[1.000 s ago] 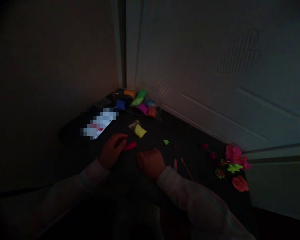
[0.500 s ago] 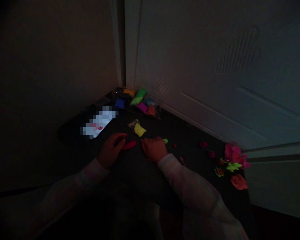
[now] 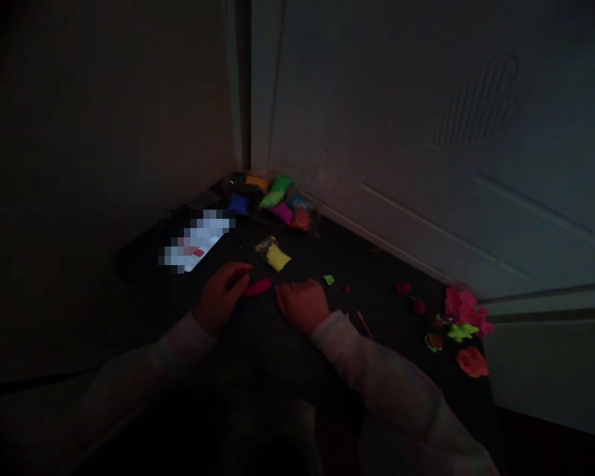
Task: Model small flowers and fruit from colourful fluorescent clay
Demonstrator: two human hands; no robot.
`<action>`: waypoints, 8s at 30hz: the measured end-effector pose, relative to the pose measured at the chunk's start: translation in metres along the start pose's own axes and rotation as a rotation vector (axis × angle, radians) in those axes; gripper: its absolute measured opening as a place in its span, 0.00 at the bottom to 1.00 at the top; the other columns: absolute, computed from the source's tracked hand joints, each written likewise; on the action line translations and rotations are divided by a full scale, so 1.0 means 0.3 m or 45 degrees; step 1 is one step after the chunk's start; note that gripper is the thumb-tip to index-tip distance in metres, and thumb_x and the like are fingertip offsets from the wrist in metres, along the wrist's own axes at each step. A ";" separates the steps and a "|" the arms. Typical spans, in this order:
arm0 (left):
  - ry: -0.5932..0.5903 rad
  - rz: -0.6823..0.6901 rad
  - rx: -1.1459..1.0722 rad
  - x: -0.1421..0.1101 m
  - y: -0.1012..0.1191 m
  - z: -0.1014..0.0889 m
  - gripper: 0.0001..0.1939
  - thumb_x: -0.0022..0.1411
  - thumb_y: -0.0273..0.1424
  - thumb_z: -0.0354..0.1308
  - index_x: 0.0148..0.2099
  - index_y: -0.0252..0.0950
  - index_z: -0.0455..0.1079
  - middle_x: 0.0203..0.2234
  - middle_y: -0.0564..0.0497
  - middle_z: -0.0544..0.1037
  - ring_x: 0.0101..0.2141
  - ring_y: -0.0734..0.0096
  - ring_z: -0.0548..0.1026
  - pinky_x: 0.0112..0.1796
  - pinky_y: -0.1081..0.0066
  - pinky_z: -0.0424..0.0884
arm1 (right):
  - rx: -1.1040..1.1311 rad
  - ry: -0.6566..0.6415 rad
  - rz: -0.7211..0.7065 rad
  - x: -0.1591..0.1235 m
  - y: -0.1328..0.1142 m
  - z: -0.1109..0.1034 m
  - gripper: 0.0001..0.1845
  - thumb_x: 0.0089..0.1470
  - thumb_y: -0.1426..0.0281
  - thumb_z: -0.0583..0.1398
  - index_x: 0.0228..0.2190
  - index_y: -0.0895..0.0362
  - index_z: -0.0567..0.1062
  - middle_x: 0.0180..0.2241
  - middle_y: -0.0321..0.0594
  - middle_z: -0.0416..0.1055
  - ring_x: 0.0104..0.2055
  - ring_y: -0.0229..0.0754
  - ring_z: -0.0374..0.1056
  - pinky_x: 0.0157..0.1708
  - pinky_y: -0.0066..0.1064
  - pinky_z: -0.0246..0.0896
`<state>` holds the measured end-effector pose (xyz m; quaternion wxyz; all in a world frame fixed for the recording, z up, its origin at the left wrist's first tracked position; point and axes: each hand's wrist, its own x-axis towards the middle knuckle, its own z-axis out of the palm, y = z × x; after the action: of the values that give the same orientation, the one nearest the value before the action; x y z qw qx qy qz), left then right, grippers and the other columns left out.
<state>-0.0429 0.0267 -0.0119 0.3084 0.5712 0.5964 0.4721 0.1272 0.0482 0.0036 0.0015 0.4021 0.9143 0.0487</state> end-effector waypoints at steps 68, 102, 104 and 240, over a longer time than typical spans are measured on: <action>-0.032 0.005 0.007 0.007 0.008 -0.004 0.09 0.55 0.28 0.48 0.39 0.35 0.65 0.36 0.49 0.70 0.37 0.71 0.69 0.36 0.70 0.67 | 0.041 -0.081 -0.069 -0.062 -0.039 -0.009 0.17 0.54 0.66 0.47 0.21 0.57 0.69 0.19 0.35 0.71 0.22 0.33 0.63 0.27 0.31 0.39; -0.018 -0.015 0.003 0.001 0.008 -0.001 0.10 0.54 0.26 0.49 0.40 0.32 0.65 0.35 0.48 0.70 0.36 0.72 0.69 0.37 0.70 0.66 | -0.015 -0.057 0.052 0.049 0.043 0.001 0.20 0.56 0.67 0.43 0.25 0.60 0.70 0.23 0.42 0.72 0.23 0.36 0.64 0.25 0.31 0.37; -0.023 -0.009 -0.007 0.001 0.007 -0.001 0.09 0.55 0.27 0.49 0.39 0.33 0.65 0.35 0.48 0.70 0.36 0.71 0.69 0.36 0.70 0.66 | 0.001 -0.072 0.019 0.020 0.021 -0.001 0.20 0.56 0.66 0.44 0.23 0.59 0.70 0.21 0.41 0.72 0.22 0.35 0.64 0.25 0.31 0.38; -0.037 -0.031 0.025 0.008 0.002 -0.004 0.11 0.55 0.30 0.49 0.41 0.34 0.65 0.35 0.50 0.69 0.36 0.72 0.69 0.36 0.71 0.66 | 0.046 -0.217 0.097 0.008 0.045 0.001 0.21 0.57 0.66 0.41 0.28 0.59 0.70 0.26 0.42 0.72 0.25 0.37 0.65 0.26 0.30 0.43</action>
<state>-0.0442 0.0288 -0.0105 0.3170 0.5737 0.6035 0.4540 0.1357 0.0591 0.0047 0.0700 0.4393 0.8956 -0.0021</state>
